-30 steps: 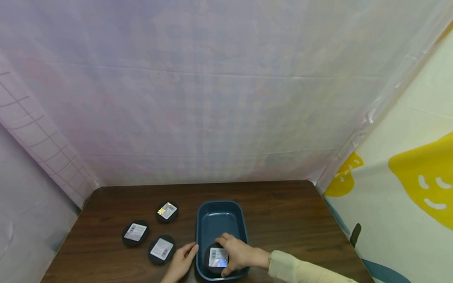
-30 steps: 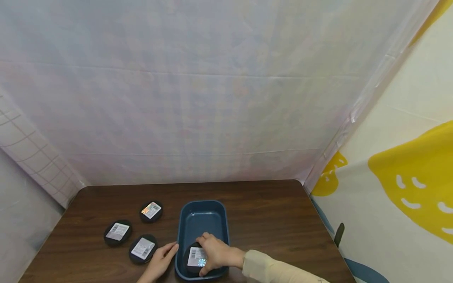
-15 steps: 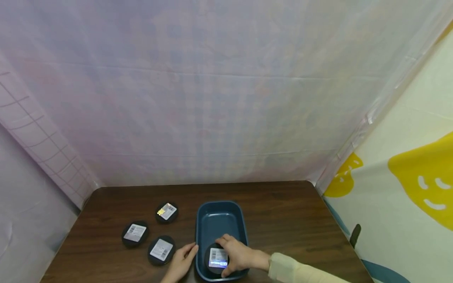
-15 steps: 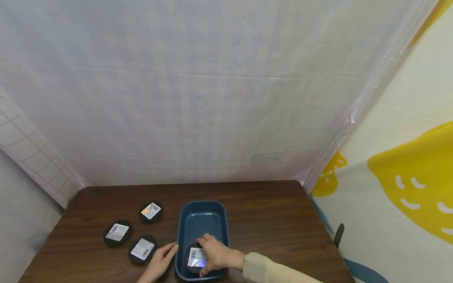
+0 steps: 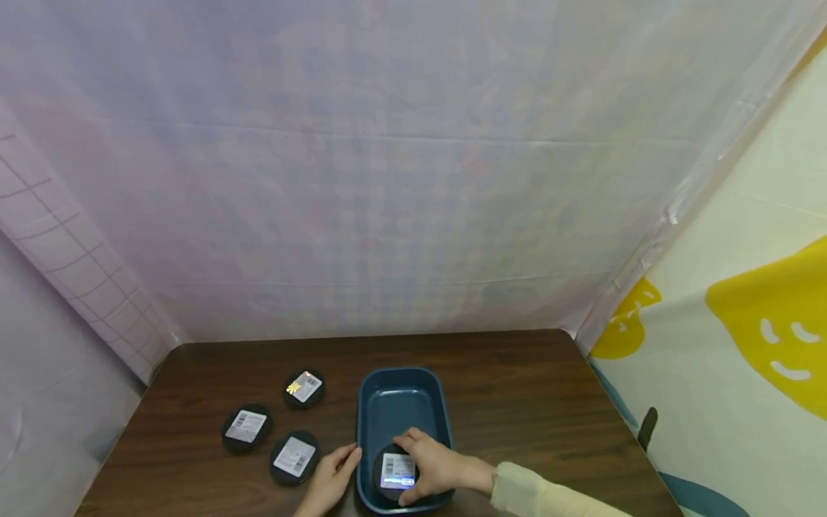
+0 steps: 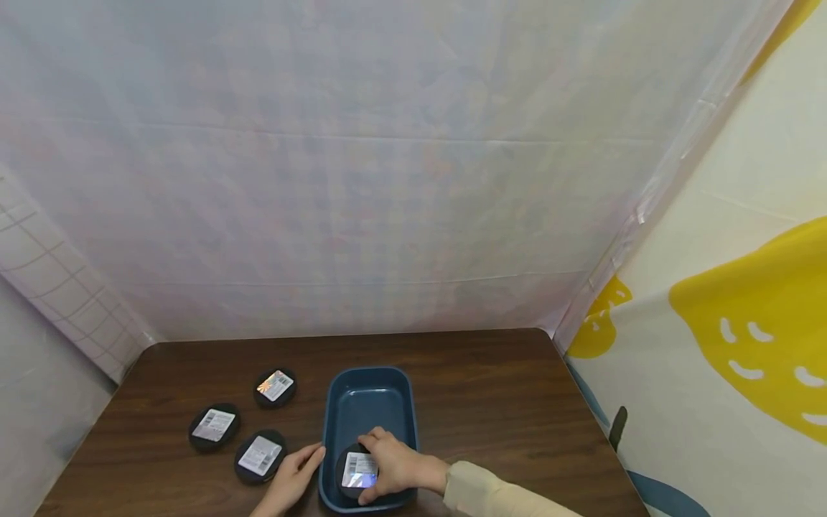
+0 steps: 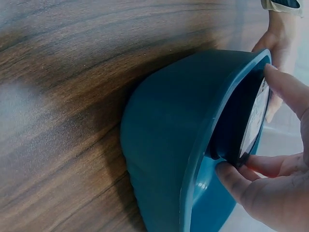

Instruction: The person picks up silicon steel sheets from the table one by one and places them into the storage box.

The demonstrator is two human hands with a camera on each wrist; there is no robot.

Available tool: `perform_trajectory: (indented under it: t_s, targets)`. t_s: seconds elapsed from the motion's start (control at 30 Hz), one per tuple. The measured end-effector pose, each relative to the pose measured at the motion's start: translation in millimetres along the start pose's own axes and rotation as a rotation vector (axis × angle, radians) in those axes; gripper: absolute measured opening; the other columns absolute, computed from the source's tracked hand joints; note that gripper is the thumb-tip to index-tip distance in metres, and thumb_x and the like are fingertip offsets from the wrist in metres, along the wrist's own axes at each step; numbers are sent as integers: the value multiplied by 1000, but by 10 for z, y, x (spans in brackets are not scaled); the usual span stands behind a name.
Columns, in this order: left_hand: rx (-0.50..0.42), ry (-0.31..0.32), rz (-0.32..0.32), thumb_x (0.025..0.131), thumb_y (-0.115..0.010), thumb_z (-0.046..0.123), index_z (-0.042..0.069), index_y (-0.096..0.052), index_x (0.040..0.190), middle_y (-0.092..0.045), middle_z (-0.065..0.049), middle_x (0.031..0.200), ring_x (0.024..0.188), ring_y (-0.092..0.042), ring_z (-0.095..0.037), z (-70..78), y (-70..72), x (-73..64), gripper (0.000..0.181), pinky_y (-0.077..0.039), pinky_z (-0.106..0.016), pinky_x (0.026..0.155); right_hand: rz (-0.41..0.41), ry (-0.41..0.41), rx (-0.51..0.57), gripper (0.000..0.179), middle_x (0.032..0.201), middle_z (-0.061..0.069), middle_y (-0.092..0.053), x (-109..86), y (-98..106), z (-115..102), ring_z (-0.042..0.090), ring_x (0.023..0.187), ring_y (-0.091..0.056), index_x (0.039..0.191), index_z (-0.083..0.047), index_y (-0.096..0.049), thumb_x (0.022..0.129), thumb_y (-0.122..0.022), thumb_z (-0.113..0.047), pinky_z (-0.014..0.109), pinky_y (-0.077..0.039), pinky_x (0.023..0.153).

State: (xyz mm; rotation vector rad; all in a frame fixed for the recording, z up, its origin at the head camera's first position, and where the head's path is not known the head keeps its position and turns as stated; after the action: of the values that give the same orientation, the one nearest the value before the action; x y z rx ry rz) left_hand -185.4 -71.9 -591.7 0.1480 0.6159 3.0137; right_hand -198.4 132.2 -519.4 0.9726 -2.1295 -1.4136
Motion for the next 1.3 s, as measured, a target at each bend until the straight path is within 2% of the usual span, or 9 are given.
perform_trajectory:
  t_s: [0.43, 0.67, 0.87, 0.97, 1.1, 1.17, 1.3]
  targets:
    - [10, -24, -8, 94, -56, 18, -11, -63, 108, -66, -21, 104, 95, -62, -29, 29, 63, 7, 34, -51, -32, 79, 173, 35, 62, 70, 107, 11, -58, -7, -82, 1, 11, 96, -54, 121, 7, -55, 72, -80, -36, 21, -45, 84]
    - [7, -55, -1, 93, -57, 15, -12, -63, 108, -66, -22, 104, 96, -62, -28, 45, 98, 17, 31, -51, -30, 79, 229, 31, 116, 69, 106, 12, -59, 1, -128, 14, 14, 95, -56, 120, 8, -56, 72, -80, -35, 22, -46, 83]
    - [-7, -56, 22, 92, -59, 14, -11, -64, 107, -66, -22, 104, 96, -63, -24, 26, 106, 25, 30, -51, -27, 80, 274, 0, 167, 68, 107, 12, -60, 5, -151, 31, 16, 97, -56, 121, 7, -56, 73, -79, -36, 25, -46, 84]
    - [-7, -49, 37, 91, -60, 13, -11, -64, 106, -66, -22, 103, 94, -63, -21, 11, 105, 32, 29, -51, -26, 79, 312, -9, 240, 66, 108, 15, -60, -4, -160, 49, 21, 98, -58, 120, 8, -55, 75, -79, -33, 26, -48, 82]
    - [-7, -22, 45, 90, -60, 12, -11, -64, 106, -66, -22, 104, 94, -63, -22, 10, 114, 44, 29, -51, -27, 79, 386, -41, 419, 60, 112, 21, -59, -21, -159, 88, 33, 100, -59, 120, 11, -54, 77, -78, -24, 29, -52, 80]
    - [1, -17, 43, 90, -60, 13, -11, -64, 107, -66, -22, 104, 95, -63, -24, 18, 122, 47, 29, -51, -27, 79, 449, -66, 507, 55, 113, 23, -59, -30, -142, 113, 39, 101, -58, 120, 11, -54, 78, -76, -18, 34, -53, 80]
    - [10, -41, 38, 90, -60, 13, -12, -64, 107, -66, -23, 105, 95, -63, -24, 32, 148, 49, 30, -51, -27, 79, 631, -136, 608, 44, 112, 27, -59, -70, -53, 128, 44, 101, -57, 117, 10, -56, 80, -73, -6, 47, -51, 80]
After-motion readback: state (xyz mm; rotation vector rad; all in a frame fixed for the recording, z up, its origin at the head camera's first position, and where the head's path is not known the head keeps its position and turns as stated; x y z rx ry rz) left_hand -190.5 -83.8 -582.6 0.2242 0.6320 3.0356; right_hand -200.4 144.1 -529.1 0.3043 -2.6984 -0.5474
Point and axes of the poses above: each hand's wrist, its own x-axis towards the middle knuckle, its own y-axis out of the back of the hand, z = x × y, the point moved 2 cm from there along x, towards the middle knuckle
